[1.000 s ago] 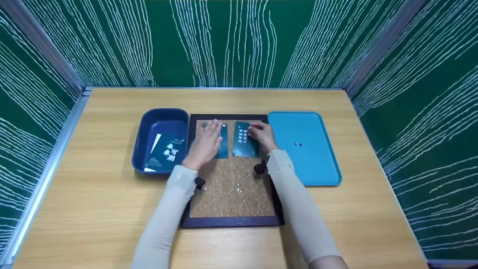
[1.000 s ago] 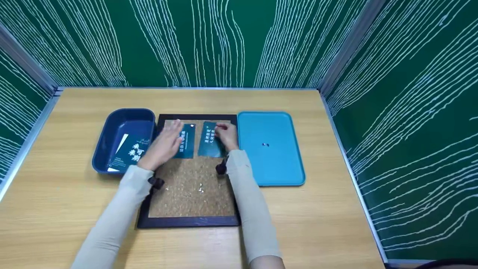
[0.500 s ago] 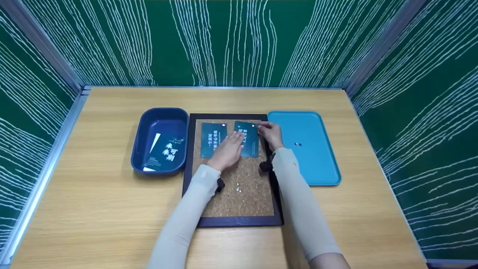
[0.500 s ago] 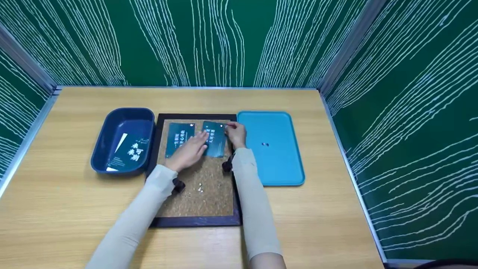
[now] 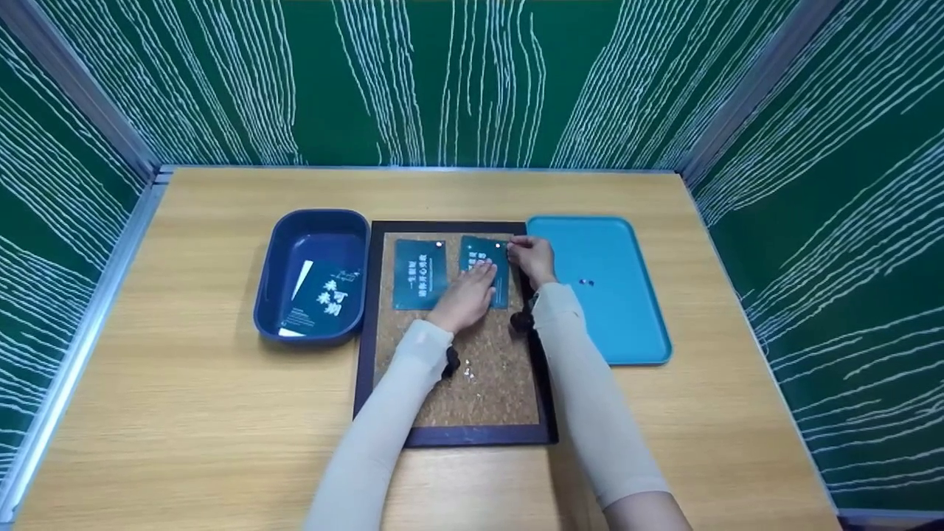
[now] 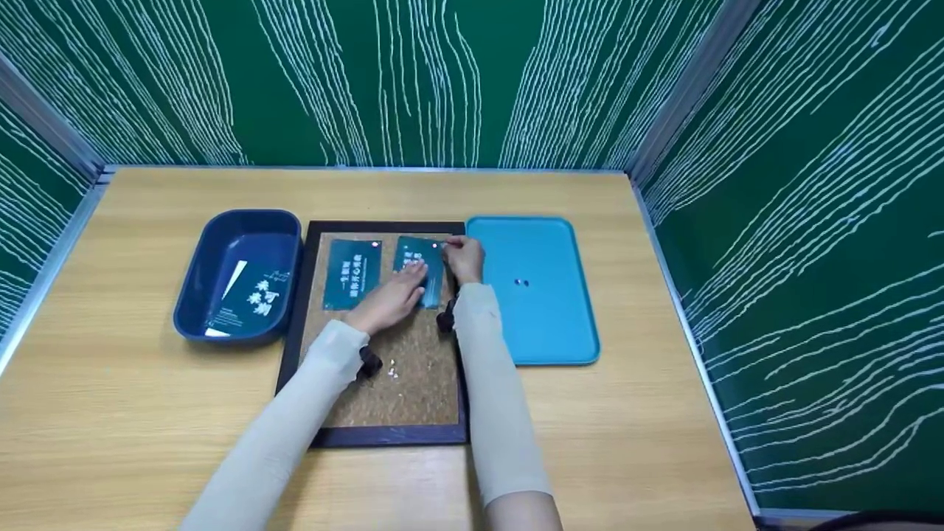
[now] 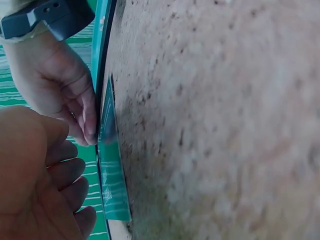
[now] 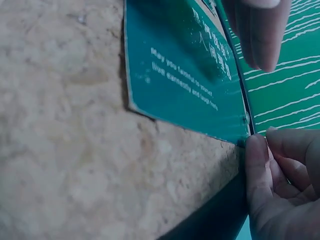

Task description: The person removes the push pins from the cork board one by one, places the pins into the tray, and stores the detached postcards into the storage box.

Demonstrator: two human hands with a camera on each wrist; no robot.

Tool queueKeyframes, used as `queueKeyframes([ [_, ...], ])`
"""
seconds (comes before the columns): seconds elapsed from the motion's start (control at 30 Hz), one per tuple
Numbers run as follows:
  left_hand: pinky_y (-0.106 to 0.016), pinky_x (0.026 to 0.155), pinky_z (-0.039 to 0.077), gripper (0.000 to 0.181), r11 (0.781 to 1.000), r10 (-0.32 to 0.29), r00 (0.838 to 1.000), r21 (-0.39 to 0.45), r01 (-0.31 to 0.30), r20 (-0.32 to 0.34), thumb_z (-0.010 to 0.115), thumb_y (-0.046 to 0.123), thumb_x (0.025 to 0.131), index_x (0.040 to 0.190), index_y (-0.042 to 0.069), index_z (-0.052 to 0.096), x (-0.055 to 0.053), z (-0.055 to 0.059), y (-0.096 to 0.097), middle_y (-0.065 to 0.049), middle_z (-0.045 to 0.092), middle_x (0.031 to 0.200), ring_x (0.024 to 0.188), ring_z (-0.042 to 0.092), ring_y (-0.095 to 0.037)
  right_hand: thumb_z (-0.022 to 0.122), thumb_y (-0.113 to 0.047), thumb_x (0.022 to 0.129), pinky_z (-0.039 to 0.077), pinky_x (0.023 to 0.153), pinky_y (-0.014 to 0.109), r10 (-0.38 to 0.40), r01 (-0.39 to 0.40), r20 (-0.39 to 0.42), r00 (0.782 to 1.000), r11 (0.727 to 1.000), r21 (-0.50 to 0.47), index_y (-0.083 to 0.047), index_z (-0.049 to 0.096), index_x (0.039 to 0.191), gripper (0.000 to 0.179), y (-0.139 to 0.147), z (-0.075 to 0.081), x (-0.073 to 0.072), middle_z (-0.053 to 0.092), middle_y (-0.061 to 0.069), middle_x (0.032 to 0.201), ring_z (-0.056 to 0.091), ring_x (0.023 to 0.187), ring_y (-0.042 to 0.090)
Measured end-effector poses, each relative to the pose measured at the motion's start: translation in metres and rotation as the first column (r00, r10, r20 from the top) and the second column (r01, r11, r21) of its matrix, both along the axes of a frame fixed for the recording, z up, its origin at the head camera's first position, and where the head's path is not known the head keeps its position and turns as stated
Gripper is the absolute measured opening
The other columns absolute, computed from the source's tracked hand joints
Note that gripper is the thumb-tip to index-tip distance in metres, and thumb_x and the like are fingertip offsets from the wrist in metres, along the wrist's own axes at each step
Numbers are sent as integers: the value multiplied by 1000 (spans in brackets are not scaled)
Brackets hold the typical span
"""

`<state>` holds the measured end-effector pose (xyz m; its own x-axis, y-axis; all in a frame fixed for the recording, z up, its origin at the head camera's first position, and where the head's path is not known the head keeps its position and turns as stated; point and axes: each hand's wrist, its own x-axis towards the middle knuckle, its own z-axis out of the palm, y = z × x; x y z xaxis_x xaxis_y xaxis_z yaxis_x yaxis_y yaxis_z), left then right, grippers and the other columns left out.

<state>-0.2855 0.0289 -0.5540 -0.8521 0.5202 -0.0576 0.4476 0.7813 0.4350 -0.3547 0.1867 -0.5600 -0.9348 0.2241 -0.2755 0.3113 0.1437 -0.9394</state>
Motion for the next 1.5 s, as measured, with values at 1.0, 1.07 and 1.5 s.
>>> queueKeyframes([
  [1.0, -42, 120, 21, 48, 999, 10, 998, -50, -7, 59, 43, 20, 103, 147, 3, 35, -5, -6, 5, -12, 28, 157, 147, 23, -26, 56, -15, 97, 55, 83, 38, 137, -132, 11, 991, 926, 355, -1, 68, 114, 25, -9, 1, -2, 68, 18, 114, 66, 100, 29],
  [1.07, -42, 120, 20, 49, 999, 13, 998, -47, -10, 69, 43, 20, 103, 147, 3, 35, -4, -5, 4, -11, 27, 157, 147, 23, -26, 56, -16, 97, 55, 85, 38, 136, -127, 3, 991, 918, 377, -1, 69, 113, 25, -10, 1, -2, 68, 18, 114, 66, 101, 29],
  [1.5, -43, 119, 25, 47, 999, 7, 999, -48, -5, 39, 44, 19, 102, 146, 1, 38, -3, -3, 6, -14, 31, 155, 146, 27, -27, 60, -21, 95, 53, 76, 38, 128, -104, -15, 992, 862, 496, -4, 71, 102, 21, -13, -2, -2, 71, 14, 102, 66, 88, 26],
])
